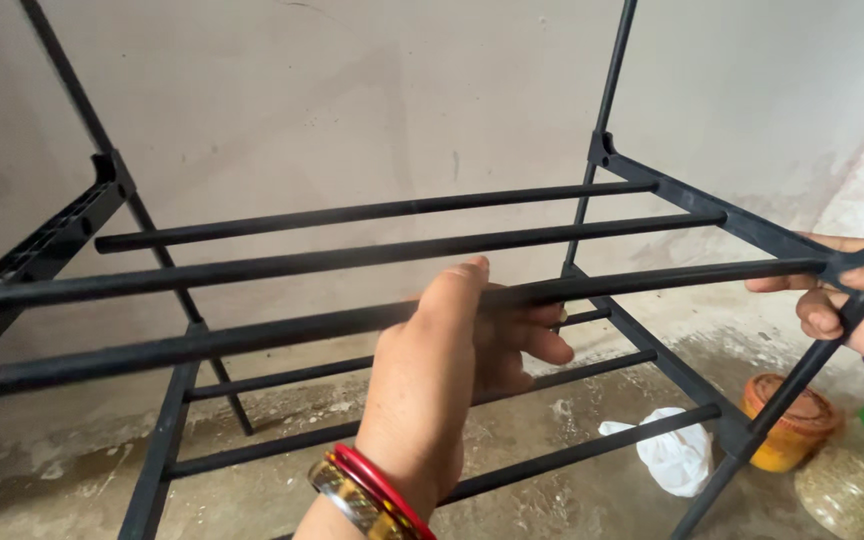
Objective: The person assembles a black metal shelving unit by hand. They insert horizontal bars into vertical frame slots and secure them by pressing and adjusting the joints. The person works on multiple levels of the frame, ensuring each bar is properly seated.
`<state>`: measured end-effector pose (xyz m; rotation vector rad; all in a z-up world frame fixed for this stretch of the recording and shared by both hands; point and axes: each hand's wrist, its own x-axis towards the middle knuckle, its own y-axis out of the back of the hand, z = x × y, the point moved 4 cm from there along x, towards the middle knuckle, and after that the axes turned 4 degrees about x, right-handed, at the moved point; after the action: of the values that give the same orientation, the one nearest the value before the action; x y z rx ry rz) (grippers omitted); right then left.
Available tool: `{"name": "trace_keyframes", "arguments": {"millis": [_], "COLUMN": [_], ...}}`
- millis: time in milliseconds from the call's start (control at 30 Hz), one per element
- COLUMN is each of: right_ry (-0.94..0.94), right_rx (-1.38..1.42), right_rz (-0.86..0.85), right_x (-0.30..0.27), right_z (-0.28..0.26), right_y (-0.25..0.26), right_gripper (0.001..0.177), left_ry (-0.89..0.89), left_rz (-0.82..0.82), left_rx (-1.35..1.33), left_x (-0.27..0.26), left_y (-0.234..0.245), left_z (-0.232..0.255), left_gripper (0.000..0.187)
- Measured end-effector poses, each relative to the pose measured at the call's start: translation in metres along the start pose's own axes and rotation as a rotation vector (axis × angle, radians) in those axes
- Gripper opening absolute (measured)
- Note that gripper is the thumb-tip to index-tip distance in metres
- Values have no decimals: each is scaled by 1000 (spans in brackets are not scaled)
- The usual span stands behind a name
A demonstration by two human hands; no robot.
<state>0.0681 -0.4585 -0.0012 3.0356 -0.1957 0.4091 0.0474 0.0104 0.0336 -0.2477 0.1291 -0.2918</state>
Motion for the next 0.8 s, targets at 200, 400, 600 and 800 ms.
{"name": "trace_keyframes", "arguments": {"millis": [200,400,600,800], "right_ry": [-57,-103,37,205], "right_rx": [59,-46,-103,-161], "right_rz": [-87,-58,312,361], "right_x": [27,39,11,2], "right_z": [40,43,28,32], "right_y": [51,54,15,12], "right_gripper": [61,56,49,59], "left_ry": [-93,-91,-85,-38], "left_rz": [38,-42,-51,-111], "left_rx": [-43,108,243,43], "left_x": [3,12,8,6], "left_y": [-5,-1,5,-1], "left_z": [-8,-18,-9,-12], "left_gripper": [59,68,66,76]}}
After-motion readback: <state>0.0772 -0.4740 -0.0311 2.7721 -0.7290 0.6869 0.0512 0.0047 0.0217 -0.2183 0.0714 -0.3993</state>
